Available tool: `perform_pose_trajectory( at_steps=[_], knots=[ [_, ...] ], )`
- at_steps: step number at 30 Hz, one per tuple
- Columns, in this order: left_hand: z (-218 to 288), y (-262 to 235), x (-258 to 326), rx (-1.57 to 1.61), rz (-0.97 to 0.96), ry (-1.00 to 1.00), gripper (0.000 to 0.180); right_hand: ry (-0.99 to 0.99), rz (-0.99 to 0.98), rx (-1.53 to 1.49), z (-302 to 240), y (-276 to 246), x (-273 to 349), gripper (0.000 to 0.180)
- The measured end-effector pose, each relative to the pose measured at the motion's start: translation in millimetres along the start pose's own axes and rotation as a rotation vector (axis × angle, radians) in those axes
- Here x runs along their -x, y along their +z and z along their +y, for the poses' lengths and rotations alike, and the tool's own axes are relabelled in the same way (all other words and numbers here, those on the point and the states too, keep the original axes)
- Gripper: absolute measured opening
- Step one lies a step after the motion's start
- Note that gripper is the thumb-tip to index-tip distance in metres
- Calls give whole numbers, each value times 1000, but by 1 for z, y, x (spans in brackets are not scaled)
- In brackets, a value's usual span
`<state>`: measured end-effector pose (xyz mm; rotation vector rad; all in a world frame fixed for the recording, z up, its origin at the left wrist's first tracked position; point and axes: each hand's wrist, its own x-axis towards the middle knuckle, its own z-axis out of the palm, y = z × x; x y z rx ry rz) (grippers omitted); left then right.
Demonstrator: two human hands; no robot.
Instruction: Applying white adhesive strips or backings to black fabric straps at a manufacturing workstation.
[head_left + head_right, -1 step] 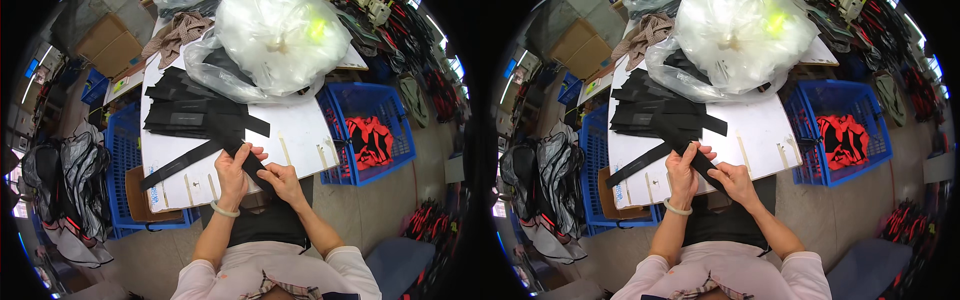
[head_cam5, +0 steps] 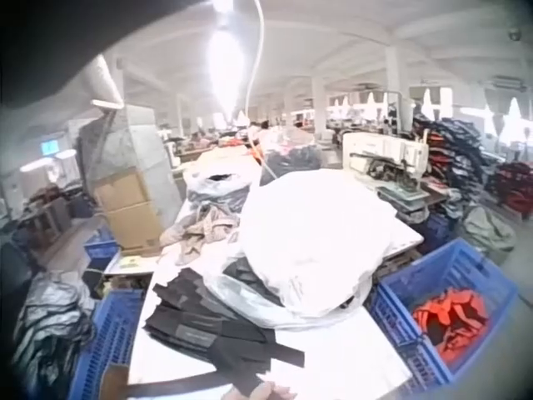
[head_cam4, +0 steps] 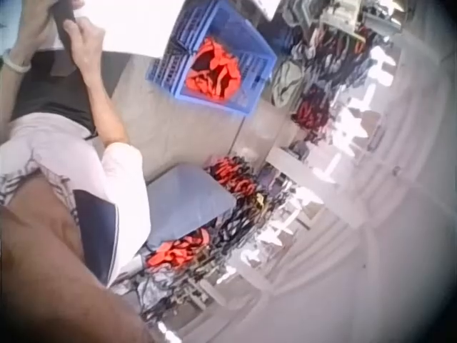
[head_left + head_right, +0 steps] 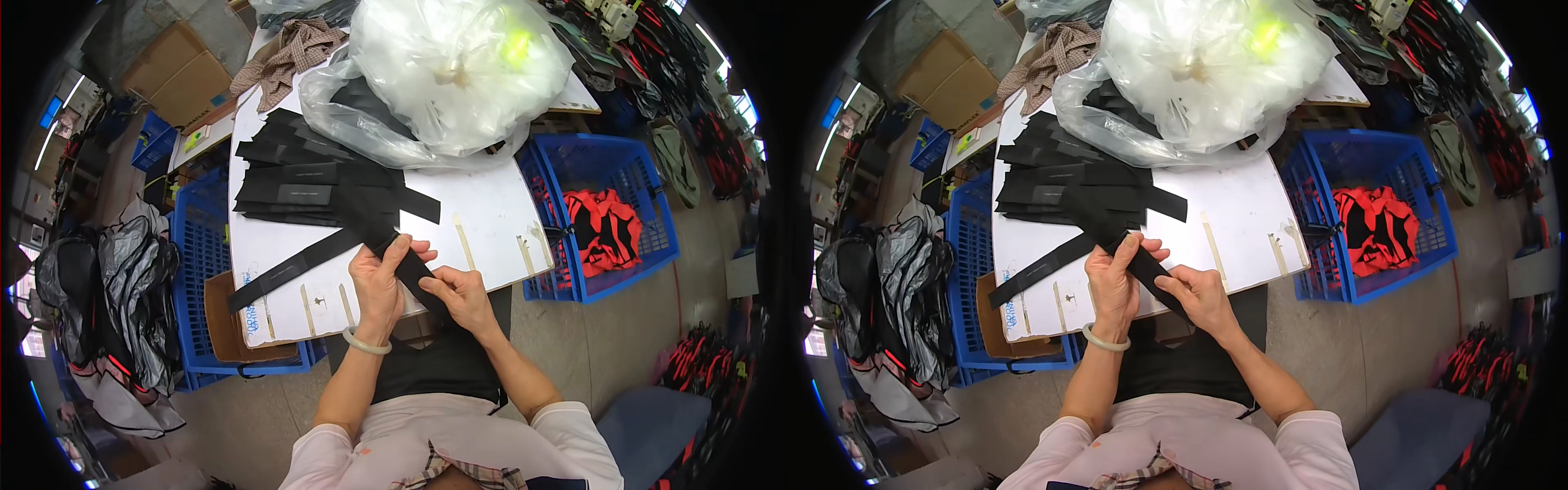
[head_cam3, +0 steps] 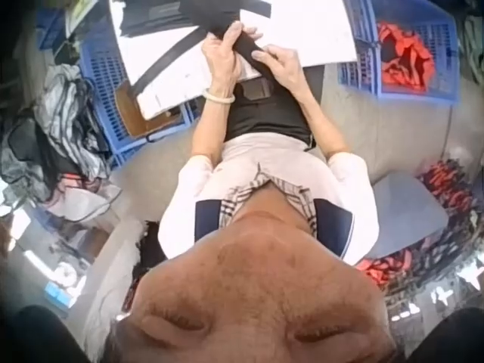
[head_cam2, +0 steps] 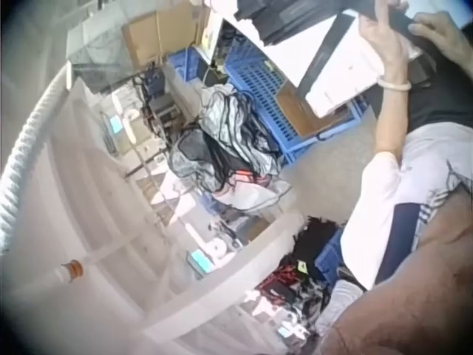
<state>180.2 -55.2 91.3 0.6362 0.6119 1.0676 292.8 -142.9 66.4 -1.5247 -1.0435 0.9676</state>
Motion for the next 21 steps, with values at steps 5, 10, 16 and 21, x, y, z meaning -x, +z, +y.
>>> perform_pose_trajectory(
  at_steps=[5, 10, 16, 21],
  knots=[
    [5, 4, -1, -122, -60, 60, 14, -10, 74, -169, -15, 14, 2, 18],
    [26, 18, 3, -54, -92, -60, 20, 29, 29, -122, -26, -2, 1, 18],
    [7, 8, -1, -220, -60, 21, 26, 89, -52, -165, -22, -3, 2, 18],
    [11, 8, -9, 9, -268, -185, 23, -139, 121, -421, -33, -29, -31, 22]
  ],
)
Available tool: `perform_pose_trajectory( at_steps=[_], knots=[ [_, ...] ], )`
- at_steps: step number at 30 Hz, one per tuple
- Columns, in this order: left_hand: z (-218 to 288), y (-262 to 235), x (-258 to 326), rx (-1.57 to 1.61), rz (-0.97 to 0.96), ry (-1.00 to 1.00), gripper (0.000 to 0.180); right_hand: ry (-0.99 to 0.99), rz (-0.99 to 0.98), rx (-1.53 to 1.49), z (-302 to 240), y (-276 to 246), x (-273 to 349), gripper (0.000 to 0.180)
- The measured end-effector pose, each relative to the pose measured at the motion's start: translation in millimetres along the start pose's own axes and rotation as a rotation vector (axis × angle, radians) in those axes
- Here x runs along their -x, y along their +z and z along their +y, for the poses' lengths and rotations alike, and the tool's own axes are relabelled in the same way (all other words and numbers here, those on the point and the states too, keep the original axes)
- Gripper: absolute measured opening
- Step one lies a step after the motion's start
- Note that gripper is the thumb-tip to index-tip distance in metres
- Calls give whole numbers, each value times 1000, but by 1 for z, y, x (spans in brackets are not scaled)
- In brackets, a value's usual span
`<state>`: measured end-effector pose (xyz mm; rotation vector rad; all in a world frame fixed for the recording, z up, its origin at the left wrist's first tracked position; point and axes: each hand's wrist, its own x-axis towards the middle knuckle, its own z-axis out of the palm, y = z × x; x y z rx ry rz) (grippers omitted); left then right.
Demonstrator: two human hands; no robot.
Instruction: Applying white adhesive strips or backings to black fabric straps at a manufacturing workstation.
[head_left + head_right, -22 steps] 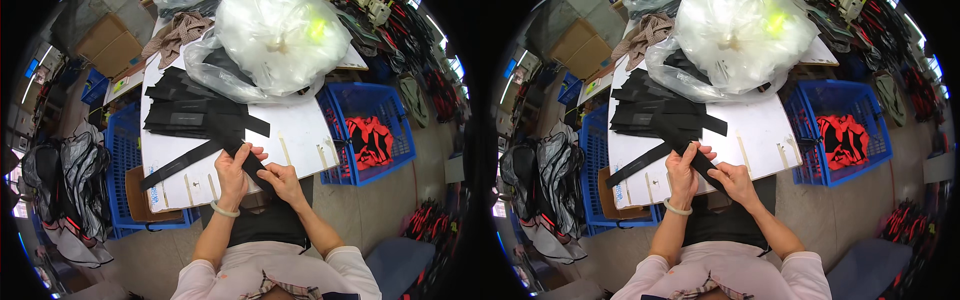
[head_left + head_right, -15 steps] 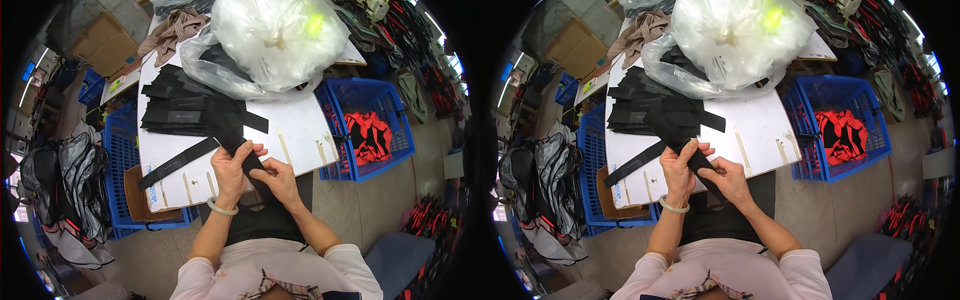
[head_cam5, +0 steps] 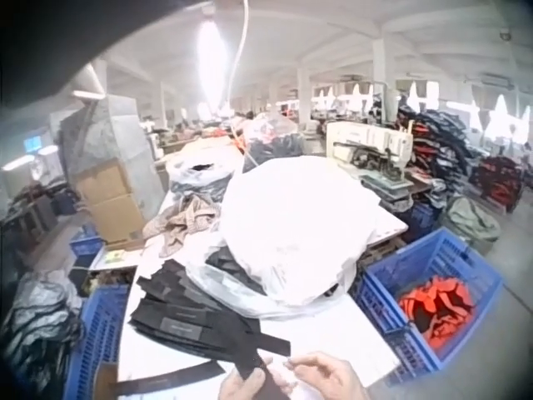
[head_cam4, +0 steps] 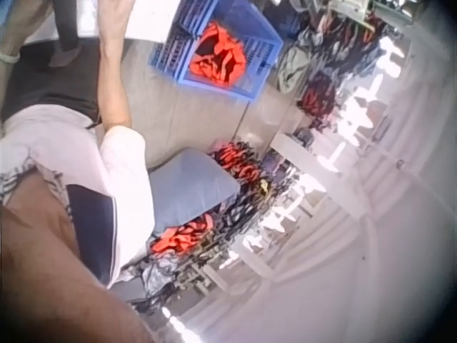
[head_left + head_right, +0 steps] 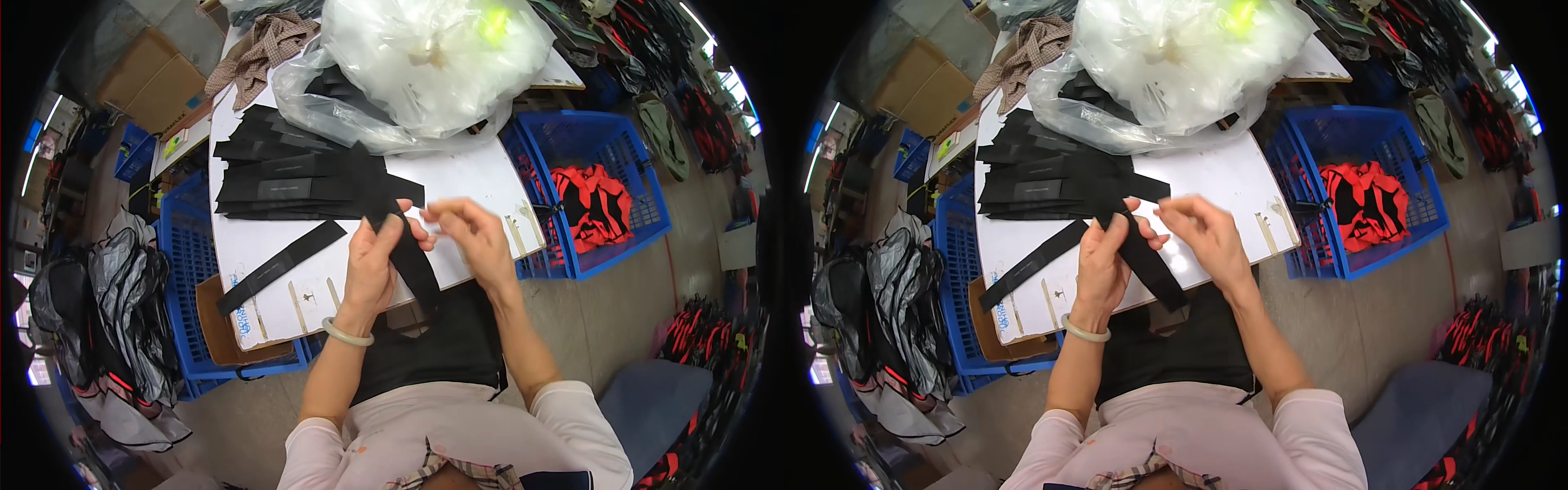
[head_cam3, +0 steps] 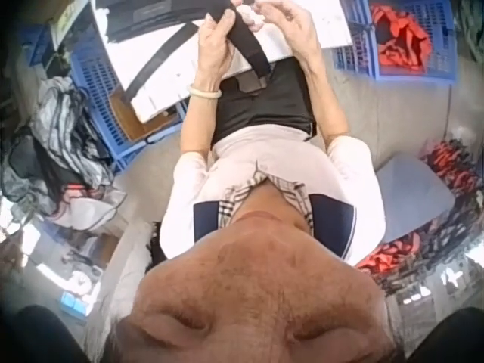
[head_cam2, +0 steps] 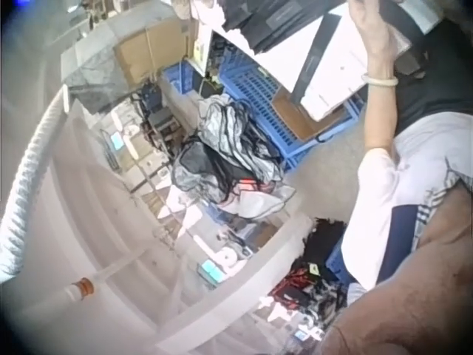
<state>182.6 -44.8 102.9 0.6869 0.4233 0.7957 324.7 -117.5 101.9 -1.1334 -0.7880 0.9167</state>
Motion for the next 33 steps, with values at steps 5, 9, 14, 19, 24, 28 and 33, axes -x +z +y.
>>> perform_pose_trajectory(
  at_steps=[5, 9, 14, 19, 24, 28, 33],
  knots=[
    [-1, 2, 3, -93, -163, -253, 25, 190, -293, 164, -23, 9, -47, 29],
    [-20, -5, 15, -37, -164, -335, 21, 93, -219, 223, -13, 10, -59, 15],
    [-35, -4, 19, -43, -107, -317, 20, 118, -152, 62, 3, 11, -67, 12],
    [-36, -8, 19, -43, -74, -304, 21, 161, -111, 8, 9, 17, -74, 10],
    [-31, -19, 19, 13, 52, -268, 21, 104, 30, -33, 7, 24, -55, 17],
    [-33, -19, 6, 115, 216, -19, 23, 171, -99, 95, 20, 4, 5, 21],
    [-21, -12, -5, 186, 97, 38, 32, 197, -41, -39, 40, 0, 10, 28]
  ],
)
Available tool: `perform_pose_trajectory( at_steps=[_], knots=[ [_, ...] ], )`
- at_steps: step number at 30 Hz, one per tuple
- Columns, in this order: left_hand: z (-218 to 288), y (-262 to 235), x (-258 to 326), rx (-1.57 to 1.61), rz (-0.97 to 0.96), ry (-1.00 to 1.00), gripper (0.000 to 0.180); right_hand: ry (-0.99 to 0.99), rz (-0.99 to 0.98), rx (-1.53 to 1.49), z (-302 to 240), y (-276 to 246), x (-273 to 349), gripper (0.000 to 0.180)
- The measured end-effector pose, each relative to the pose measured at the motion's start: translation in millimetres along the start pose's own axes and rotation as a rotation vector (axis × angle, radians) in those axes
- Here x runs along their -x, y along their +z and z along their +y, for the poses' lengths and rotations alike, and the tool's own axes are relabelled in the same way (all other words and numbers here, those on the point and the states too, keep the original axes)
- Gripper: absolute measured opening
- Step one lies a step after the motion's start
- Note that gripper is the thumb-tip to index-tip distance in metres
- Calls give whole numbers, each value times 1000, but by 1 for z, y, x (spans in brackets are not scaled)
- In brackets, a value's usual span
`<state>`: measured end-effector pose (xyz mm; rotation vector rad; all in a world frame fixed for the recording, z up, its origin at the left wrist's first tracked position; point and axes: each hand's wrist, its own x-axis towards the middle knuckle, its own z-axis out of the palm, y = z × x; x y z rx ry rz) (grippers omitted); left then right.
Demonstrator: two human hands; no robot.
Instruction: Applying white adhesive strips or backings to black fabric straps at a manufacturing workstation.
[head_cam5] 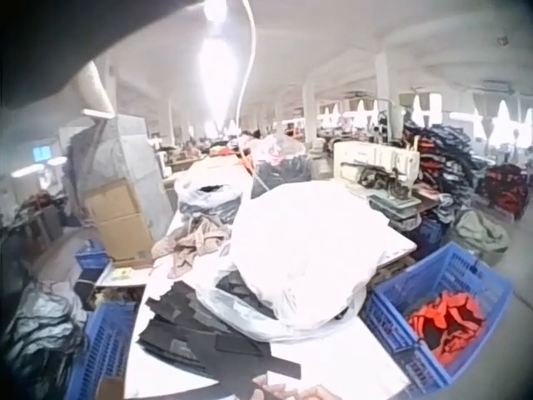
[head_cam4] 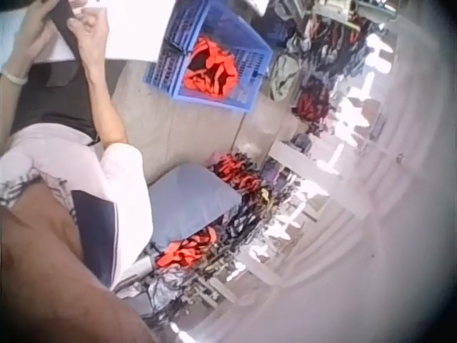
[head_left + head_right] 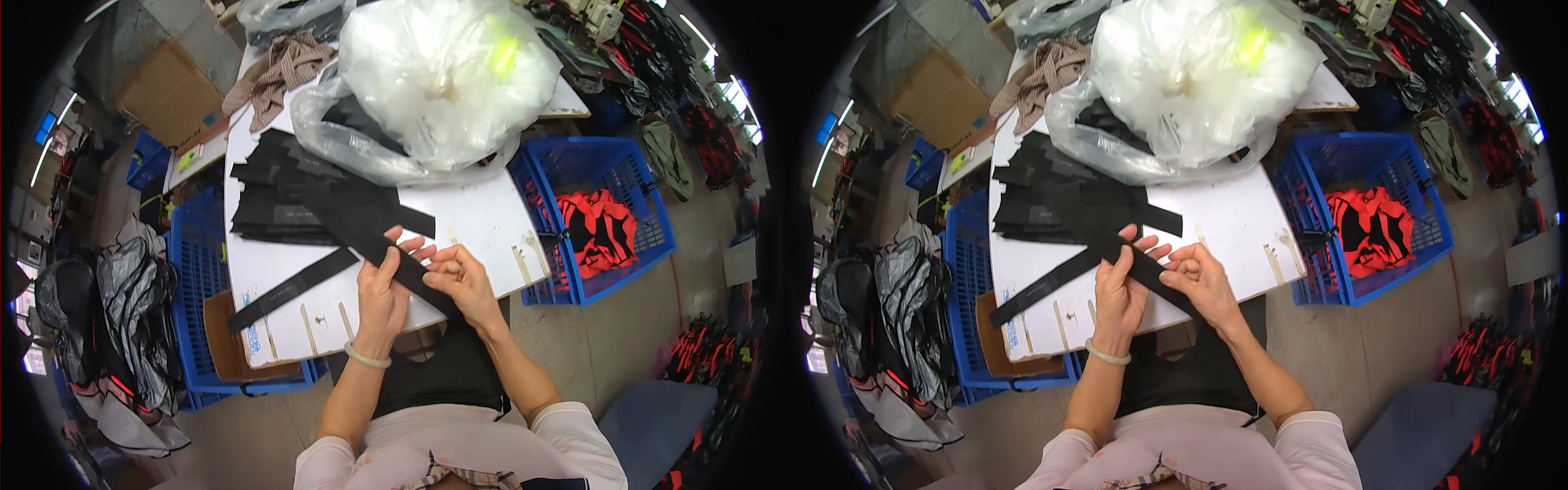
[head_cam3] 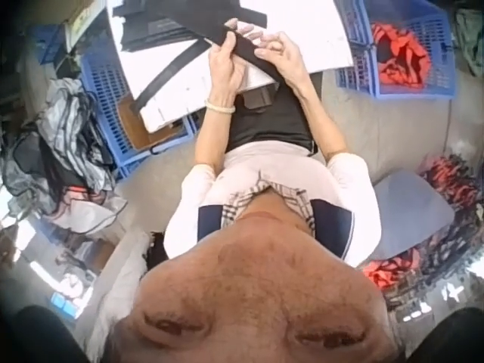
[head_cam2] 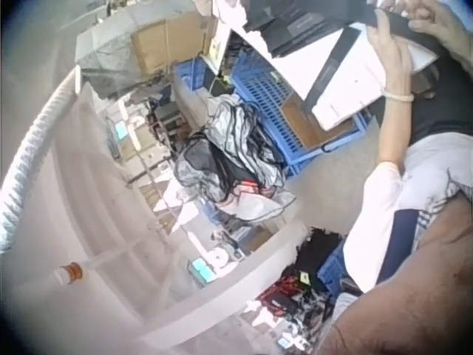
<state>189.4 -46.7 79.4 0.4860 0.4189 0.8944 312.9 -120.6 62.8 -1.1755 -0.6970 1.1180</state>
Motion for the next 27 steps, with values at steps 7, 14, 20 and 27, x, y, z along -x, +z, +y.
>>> perform_pose_trajectory(
  at_steps=[7, 14, 20, 27],
  knots=[
    [29, -1, -10, -40, 8, 129, 34, -112, -22, 205, -23, 27, -7, 35],
    [9, 14, -21, 15, -20, 202, 25, -229, 147, 445, -20, 10, 0, 11],
    [11, 14, -15, 72, 117, 282, 26, -720, 176, 722, -1, 41, -5, 19],
    [14, 27, -16, 145, 118, 316, 27, -751, 59, 866, -29, 37, -3, 41]
  ],
)
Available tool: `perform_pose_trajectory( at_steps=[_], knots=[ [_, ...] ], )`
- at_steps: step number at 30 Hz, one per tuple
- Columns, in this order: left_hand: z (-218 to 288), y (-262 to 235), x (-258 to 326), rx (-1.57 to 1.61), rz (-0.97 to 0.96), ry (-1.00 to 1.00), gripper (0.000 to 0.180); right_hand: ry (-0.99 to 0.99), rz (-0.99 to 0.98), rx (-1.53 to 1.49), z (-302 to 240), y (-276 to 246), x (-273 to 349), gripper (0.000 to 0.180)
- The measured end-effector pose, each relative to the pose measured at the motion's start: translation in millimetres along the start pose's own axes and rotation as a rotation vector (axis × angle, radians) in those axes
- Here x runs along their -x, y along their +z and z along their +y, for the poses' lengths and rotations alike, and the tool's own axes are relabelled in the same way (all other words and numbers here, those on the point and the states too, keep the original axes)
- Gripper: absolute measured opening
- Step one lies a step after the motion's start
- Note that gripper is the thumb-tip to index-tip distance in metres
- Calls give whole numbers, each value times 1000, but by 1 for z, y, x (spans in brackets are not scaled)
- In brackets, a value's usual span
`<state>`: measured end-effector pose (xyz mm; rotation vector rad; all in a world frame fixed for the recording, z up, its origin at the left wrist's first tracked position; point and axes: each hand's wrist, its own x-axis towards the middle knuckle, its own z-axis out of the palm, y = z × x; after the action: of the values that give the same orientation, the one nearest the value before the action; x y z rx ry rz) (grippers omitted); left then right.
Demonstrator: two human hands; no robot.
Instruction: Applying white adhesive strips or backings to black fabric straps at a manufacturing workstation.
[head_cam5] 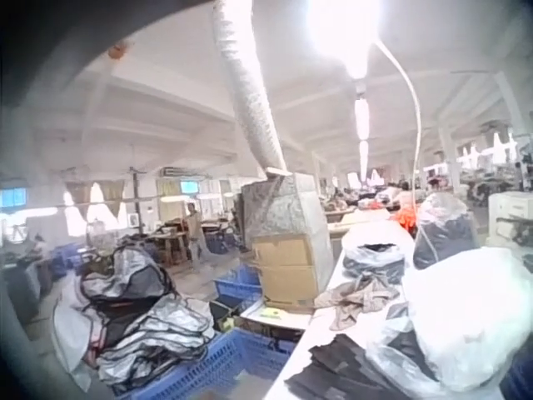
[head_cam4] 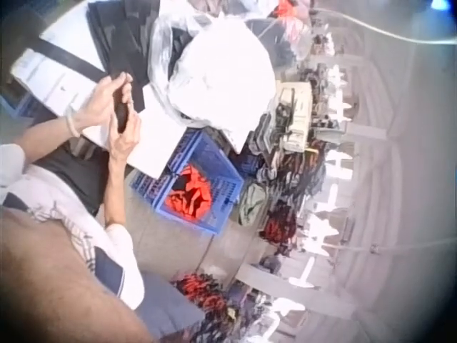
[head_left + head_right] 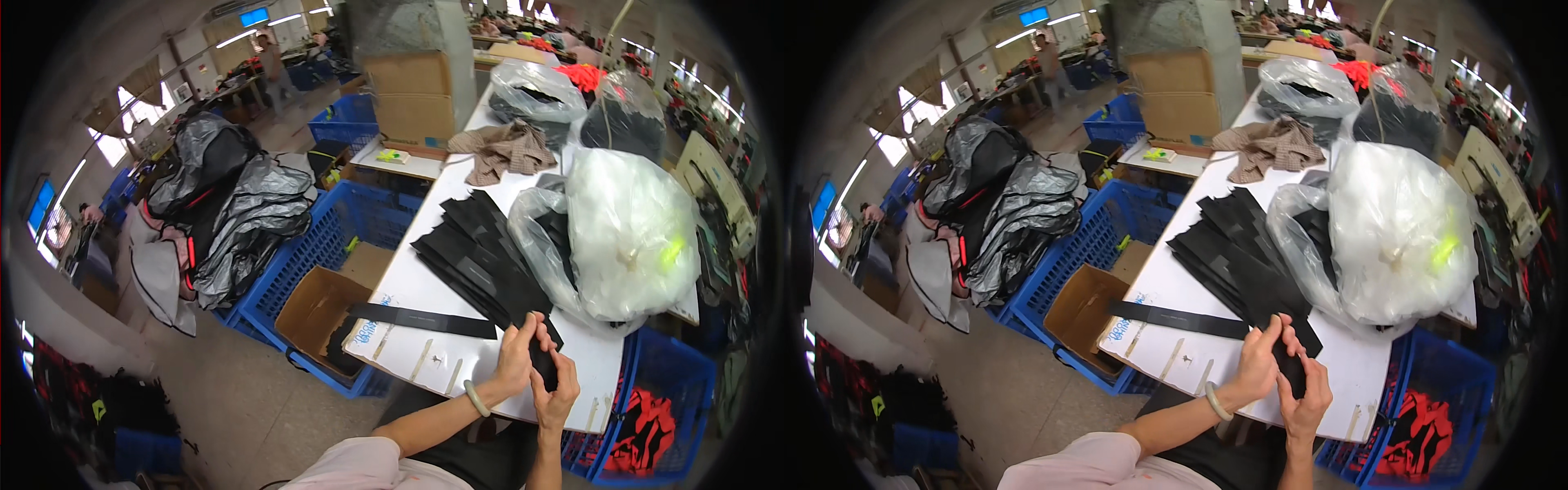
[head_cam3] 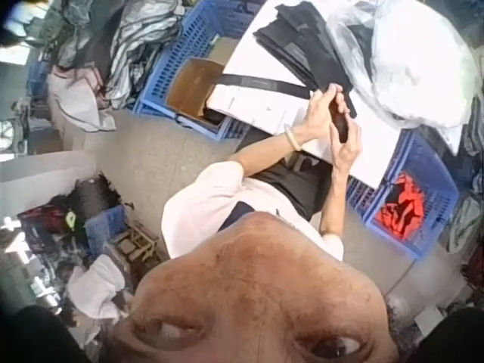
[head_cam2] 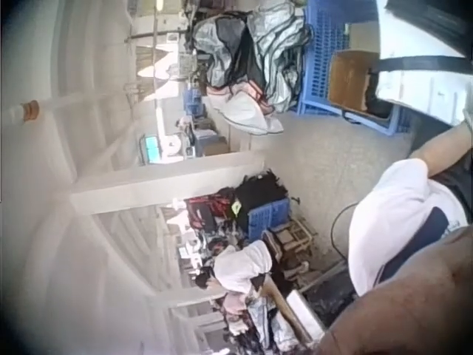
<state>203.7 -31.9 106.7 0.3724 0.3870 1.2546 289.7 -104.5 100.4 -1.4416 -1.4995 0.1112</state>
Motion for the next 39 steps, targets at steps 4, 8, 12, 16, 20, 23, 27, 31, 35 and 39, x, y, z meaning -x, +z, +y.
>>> perform_pose_trajectory(
  at_steps=[4, 8, 12, 16, 20, 23, 27, 31, 35, 39],
  knots=[
    [6, -19, -5, 80, -102, -92, 28, -50, 67, -5, 10, 7, 5, 32],
    [13, -46, -6, 23, -111, -196, 32, -27, -5, -71, 8, 12, 5, 20],
    [5, -40, -15, -168, 138, -212, 44, 5, -142, -64, 13, 0, -3, 21],
    [16, -45, -20, -11, 253, -226, 44, -105, 101, 108, 54, -18, -78, 16],
    [15, -44, -9, -41, 211, -311, 41, -26, 91, 492, 112, -9, -150, 9],
    [18, -44, -4, -46, 212, -281, 32, 134, -43, 863, 130, 10, -155, 14],
    [27, -55, -7, -82, 175, -261, 25, 193, 151, 744, 122, 14, -147, 12],
    [24, -51, -9, -82, 162, -247, 24, 74, 180, 584, 124, 14, -145, 7],
    [12, -34, -1, -53, 118, -316, 22, 90, 89, 978, 136, 23, -157, 7],
    [20, -43, 1, -125, 137, -260, 22, 166, 328, 610, 116, 12, -155, 7]
  ],
)
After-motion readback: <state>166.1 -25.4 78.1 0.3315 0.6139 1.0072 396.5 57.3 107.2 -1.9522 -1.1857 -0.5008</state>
